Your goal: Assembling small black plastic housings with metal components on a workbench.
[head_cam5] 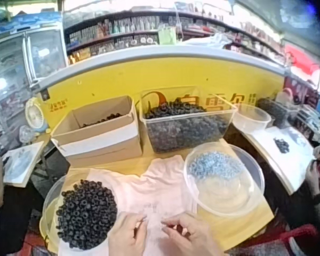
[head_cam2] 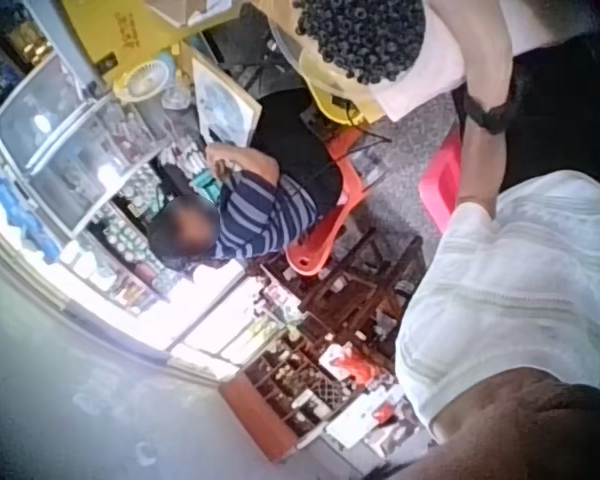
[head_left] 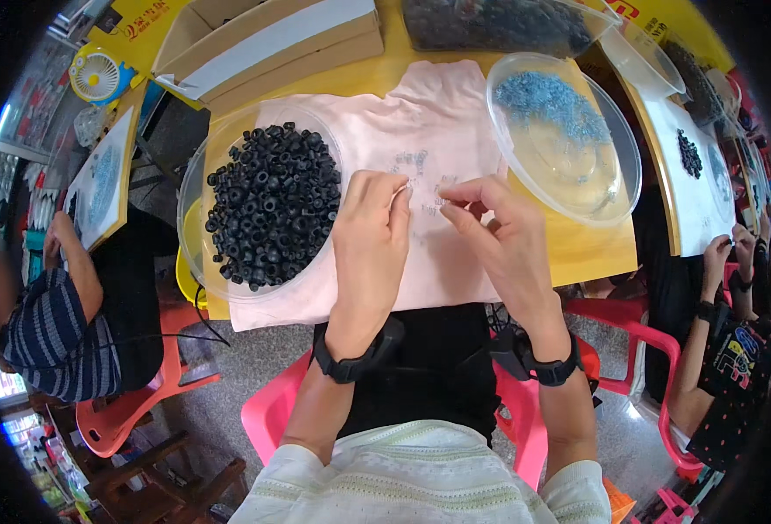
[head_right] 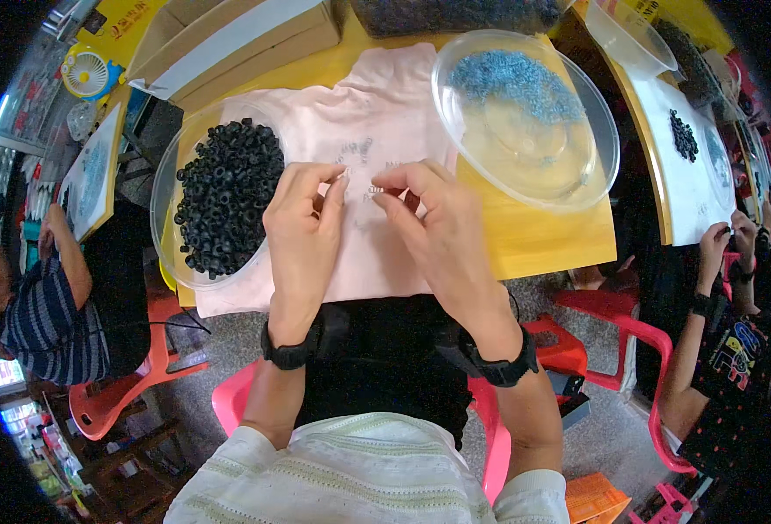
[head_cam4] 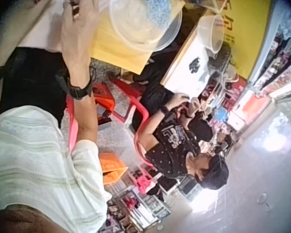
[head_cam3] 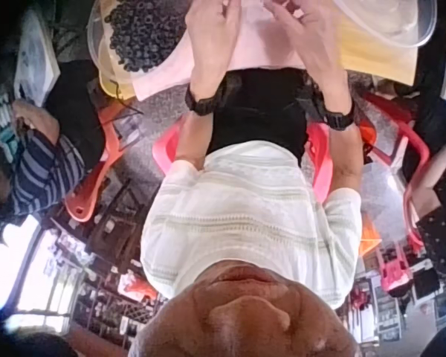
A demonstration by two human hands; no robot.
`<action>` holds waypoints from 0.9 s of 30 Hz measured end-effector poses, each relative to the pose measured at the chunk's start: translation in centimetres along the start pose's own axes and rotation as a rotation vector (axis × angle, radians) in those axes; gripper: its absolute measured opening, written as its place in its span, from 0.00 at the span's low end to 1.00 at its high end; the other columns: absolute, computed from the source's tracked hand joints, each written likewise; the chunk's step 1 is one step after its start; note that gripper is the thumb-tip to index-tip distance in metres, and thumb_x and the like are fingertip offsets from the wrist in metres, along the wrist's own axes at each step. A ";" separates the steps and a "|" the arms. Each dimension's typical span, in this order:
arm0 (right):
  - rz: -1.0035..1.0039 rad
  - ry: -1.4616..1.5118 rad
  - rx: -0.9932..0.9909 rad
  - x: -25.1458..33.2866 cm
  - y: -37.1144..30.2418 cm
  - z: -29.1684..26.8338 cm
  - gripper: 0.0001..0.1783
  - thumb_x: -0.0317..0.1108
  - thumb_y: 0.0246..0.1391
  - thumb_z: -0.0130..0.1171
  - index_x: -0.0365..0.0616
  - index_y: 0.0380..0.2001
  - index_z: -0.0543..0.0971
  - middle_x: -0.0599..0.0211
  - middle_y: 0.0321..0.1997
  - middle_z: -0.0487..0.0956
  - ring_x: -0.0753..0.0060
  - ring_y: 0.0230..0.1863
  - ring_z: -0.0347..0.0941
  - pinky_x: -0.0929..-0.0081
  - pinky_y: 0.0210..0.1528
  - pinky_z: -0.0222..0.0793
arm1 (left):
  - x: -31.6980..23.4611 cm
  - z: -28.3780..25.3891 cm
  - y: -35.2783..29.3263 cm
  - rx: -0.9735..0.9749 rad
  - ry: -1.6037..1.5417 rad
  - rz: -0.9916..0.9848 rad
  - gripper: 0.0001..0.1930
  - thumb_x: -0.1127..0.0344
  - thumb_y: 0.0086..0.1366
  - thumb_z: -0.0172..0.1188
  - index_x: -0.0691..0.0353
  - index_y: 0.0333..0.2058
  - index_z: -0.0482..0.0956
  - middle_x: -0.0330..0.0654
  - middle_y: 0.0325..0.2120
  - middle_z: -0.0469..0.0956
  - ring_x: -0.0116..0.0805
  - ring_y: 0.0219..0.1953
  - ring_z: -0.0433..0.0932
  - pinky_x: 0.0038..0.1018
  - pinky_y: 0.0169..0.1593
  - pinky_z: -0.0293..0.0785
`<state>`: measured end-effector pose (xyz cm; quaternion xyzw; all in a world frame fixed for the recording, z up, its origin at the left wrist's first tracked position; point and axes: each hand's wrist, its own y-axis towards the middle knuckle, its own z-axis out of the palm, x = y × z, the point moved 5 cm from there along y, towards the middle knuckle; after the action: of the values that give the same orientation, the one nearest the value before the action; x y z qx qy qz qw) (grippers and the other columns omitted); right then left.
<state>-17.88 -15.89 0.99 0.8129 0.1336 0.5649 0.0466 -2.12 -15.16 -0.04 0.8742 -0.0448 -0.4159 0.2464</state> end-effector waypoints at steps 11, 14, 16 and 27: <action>0.154 0.092 -0.016 -0.4 -0.9 -0.8 0.07 0.28 0.54 0.63 0.35 0.34 0.82 0.65 0.28 0.81 0.79 0.27 0.72 0.79 0.31 0.67 | -1.9 -0.5 -0.4 0.114 -0.079 -0.054 0.12 0.78 0.58 0.64 0.63 0.41 0.82 0.42 0.37 0.77 0.25 0.22 0.72 0.21 0.26 0.68; 0.238 0.154 0.056 0.0 -1.5 -0.6 0.08 0.29 0.55 0.63 0.35 0.34 0.82 0.66 0.27 0.81 0.83 0.27 0.71 0.81 0.30 0.67 | -2.6 -1.3 -1.9 0.192 -0.196 -0.114 0.12 0.78 0.57 0.66 0.63 0.41 0.82 0.39 0.36 0.78 0.21 0.21 0.69 0.17 0.25 0.65; 0.271 0.168 0.101 0.2 -2.3 0.0 0.08 0.30 0.55 0.63 0.35 0.33 0.82 0.67 0.27 0.81 0.84 0.27 0.71 0.82 0.29 0.66 | -2.5 -2.1 -3.2 0.203 -0.223 -0.157 0.11 0.78 0.57 0.66 0.63 0.40 0.83 0.38 0.34 0.78 0.19 0.21 0.68 0.16 0.25 0.63; 0.425 0.332 0.193 1.5 -4.3 2.6 0.07 0.30 0.57 0.64 0.38 0.36 0.81 0.74 0.29 0.79 0.90 0.25 0.67 0.89 0.21 0.63 | -1.8 -5.5 -5.3 0.142 -0.282 -0.160 0.10 0.78 0.57 0.65 0.63 0.39 0.84 0.39 0.34 0.80 0.18 0.24 0.73 0.16 0.26 0.68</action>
<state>-15.66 -11.19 0.43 0.7199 0.0192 0.6720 -0.1728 0.12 -7.90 1.69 0.8231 -0.0386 -0.5486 0.1417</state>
